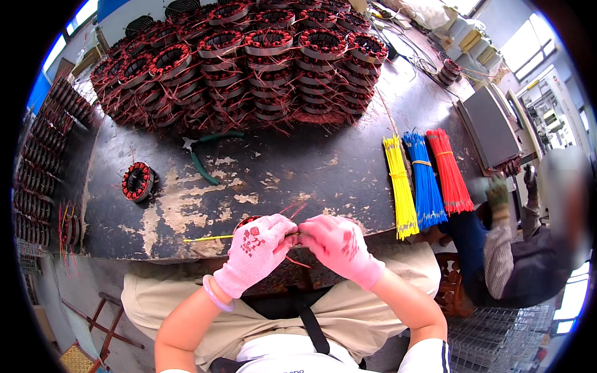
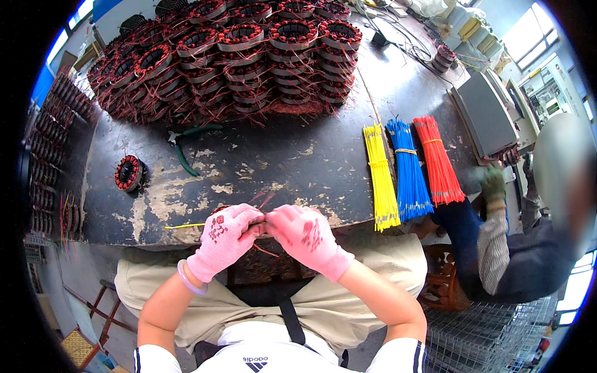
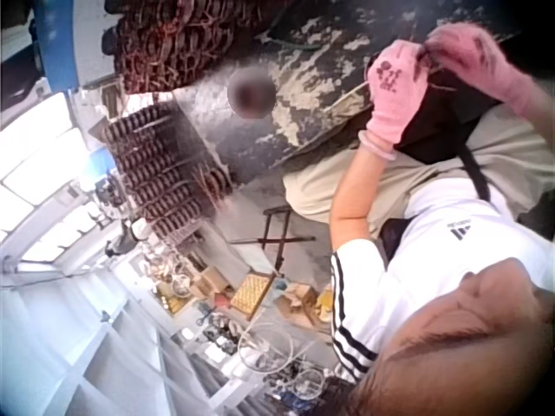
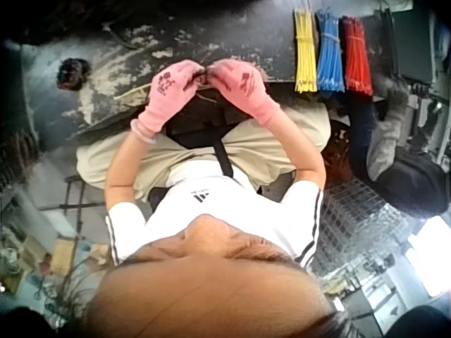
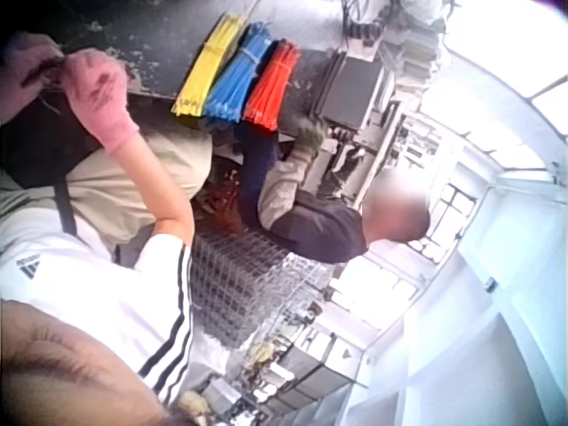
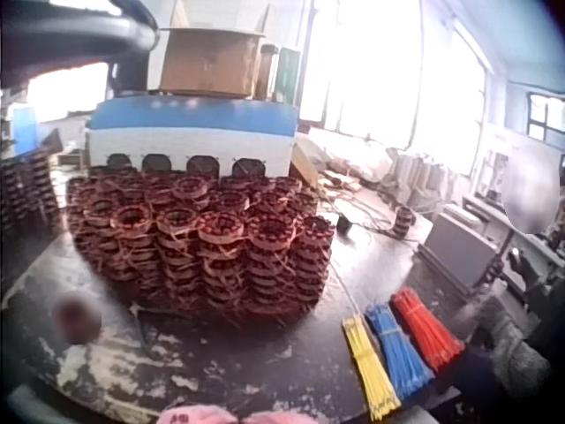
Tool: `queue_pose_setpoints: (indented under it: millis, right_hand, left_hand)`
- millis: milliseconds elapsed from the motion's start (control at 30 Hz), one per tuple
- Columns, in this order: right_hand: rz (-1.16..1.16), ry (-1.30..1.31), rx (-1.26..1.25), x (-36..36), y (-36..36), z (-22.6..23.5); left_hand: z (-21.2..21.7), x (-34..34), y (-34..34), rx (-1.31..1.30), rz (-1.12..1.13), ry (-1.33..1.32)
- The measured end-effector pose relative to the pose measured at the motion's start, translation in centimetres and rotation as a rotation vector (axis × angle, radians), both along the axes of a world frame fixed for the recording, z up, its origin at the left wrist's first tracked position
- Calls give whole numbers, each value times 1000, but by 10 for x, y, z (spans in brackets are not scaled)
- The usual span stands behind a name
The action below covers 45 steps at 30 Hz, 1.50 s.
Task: The person ties colored wires onto copper-wound stator cores using zip ties and trims the excess using pliers before placing the finished components into a stack.
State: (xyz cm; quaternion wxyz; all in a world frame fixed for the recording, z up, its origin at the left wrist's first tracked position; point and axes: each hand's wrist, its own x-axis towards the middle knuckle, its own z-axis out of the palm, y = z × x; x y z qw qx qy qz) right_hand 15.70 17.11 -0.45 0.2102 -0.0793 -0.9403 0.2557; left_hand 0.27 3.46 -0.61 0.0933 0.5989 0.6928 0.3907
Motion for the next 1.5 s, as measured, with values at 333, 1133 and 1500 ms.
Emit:
queue_pose_setpoints:
  millis: [333, 1133, 1500]
  right_hand:
    - [-186, 32, 155, 8, -7, 8]
    - [-196, -357, -484, 13, -2, 15]
    - [-112, -65, 387, 5, -16, 9]
  left_hand:
    - [0, -1, 0, -22, -13, -5]
    - [-3, 2, -4, -8, -120, 32]
    - [2, -19, -13, -59, 37, 16]
